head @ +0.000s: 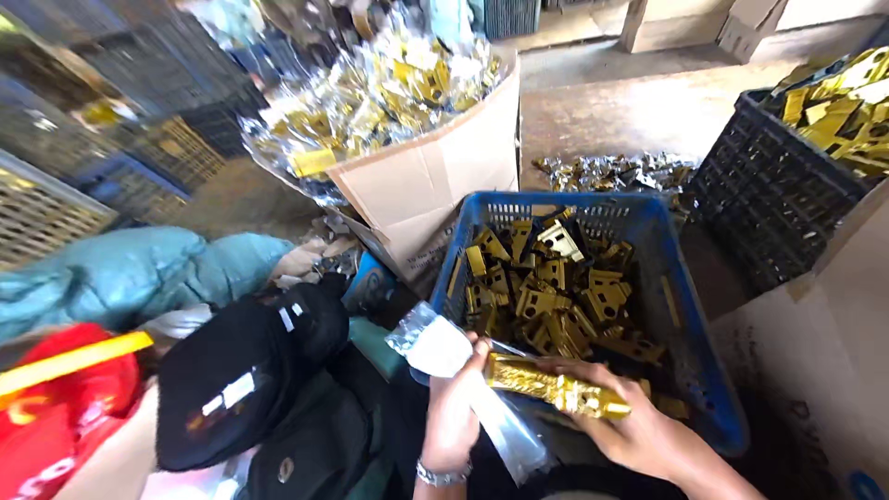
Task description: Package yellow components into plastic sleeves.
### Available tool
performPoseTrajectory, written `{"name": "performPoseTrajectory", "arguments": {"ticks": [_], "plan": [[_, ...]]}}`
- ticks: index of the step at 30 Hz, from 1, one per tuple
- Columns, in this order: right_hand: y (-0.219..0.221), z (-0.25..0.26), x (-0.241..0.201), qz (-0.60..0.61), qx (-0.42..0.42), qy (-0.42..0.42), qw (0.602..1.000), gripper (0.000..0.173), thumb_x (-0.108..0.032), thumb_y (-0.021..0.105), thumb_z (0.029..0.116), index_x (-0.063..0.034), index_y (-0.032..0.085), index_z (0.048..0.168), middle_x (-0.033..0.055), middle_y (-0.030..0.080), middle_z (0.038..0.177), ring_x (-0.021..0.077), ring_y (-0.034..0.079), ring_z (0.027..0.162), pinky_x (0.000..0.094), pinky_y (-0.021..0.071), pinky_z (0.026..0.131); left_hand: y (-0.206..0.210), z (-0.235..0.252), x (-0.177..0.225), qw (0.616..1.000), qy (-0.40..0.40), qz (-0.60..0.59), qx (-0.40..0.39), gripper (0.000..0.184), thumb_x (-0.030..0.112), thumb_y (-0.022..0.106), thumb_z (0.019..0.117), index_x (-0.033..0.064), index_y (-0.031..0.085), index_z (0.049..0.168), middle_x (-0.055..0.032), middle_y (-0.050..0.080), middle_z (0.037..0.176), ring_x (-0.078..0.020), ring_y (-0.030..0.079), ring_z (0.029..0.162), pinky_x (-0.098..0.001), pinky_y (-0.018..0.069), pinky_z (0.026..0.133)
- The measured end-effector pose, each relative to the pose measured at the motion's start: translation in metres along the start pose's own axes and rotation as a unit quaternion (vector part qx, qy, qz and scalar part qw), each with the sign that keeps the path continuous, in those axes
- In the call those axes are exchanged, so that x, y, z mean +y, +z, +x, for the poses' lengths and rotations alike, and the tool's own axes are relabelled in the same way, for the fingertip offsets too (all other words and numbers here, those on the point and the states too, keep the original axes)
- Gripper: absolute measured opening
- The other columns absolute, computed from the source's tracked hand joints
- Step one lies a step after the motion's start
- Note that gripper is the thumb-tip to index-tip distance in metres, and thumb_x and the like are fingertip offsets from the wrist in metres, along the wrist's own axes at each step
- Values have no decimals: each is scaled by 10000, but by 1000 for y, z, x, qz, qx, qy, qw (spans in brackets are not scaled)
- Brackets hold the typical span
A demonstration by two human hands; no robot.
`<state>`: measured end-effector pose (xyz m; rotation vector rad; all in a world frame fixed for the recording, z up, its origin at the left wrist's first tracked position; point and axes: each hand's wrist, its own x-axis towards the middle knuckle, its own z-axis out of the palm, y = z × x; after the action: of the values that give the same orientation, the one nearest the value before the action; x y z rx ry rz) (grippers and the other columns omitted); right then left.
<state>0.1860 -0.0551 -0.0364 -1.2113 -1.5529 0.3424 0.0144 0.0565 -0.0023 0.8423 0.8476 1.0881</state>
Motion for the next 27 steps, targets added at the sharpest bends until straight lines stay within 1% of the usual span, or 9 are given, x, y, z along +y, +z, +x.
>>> {"name": "performPoseTrajectory", "arguments": {"ticks": [2, 5, 6, 9, 11, 14, 18, 22, 27], "plan": [[-2, 6, 12, -116, 48, 19, 992, 352, -230, 648, 943, 14, 650, 1197, 109, 730, 1143, 77, 684, 1075, 211, 546, 952, 4, -9, -5, 994, 83, 69, -29, 214, -106, 641, 854, -1, 605, 1037, 2, 708, 866, -46, 670, 763, -213, 578, 741], [6, 17, 18, -190, 50, 19, 980, 395, -102, 699, 751, 75, 649, 1100, 237, 691, 1098, 344, 704, 986, 462, 585, 855, 21, -29, -19, 972, 169, 136, -92, 274, -75, 719, 824, -68, 611, 1076, 13, 733, 934, -25, 702, 904, -237, 592, 874], [10, 18, 15, -158, 46, 44, 985, 418, -77, 694, 755, 91, 614, 1129, 223, 678, 1120, 284, 706, 995, 385, 592, 861, 26, -32, -21, 972, 163, 134, -104, 265, -78, 696, 834, -75, 603, 1082, 17, 725, 948, -13, 693, 919, -224, 582, 884], [11, 20, 2, 232, 38, 251, 939, 420, -182, 608, 971, 13, 471, 1316, 41, 655, 1188, 78, 669, 1051, 258, 574, 919, 26, -24, -23, 982, 100, 105, -120, 263, -60, 616, 882, -82, 589, 1142, -8, 708, 1007, -32, 685, 933, -235, 581, 880], [13, 22, -1, 353, 110, 320, 872, 267, -205, 640, 925, -94, 558, 1154, -18, 688, 1054, 99, 697, 950, 322, 609, 857, 22, -22, -27, 985, 73, 87, -131, 246, -60, 593, 890, -56, 598, 1135, -2, 710, 993, -52, 694, 923, -257, 588, 882], [11, 22, 7, 269, 128, 267, 916, 243, -82, 713, 846, -137, 536, 1003, -81, 671, 958, 5, 663, 877, 206, 574, 775, 16, -28, -29, 976, 35, 59, -208, 206, -70, 575, 904, 7, 635, 1086, 18, 729, 931, -77, 709, 855, -277, 603, 832], [-14, 30, 11, 139, -8, 192, 972, 338, -109, 767, 839, 13, 624, 1120, 37, 660, 1062, 31, 643, 978, 195, 547, 874, -6, -25, -21, 954, -8, 73, -290, 227, -70, 562, 923, 19, 661, 1107, -9, 754, 938, -108, 722, 800, -294, 614, 787], [-79, 78, 22, -126, -70, 118, 983, 125, -17, 683, 896, 63, 735, 977, 218, 699, 1021, 297, 670, 996, 418, 550, 904, -35, -23, -7, 971, -14, 102, -217, 289, -50, 445, 971, -20, 560, 1235, -83, 758, 1108, -192, 760, 851, -366, 640, 806], [-113, 118, 49, -278, 87, 187, 938, 468, -131, 753, 916, 103, 598, 1290, 357, 429, 1464, 545, 467, 1309, 637, 437, 1059, -39, -22, -10, 966, 92, 228, -74, 252, -82, 715, 797, -23, 629, 1026, 41, 743, 776, -63, 724, 691, -267, 634, 692]]}}
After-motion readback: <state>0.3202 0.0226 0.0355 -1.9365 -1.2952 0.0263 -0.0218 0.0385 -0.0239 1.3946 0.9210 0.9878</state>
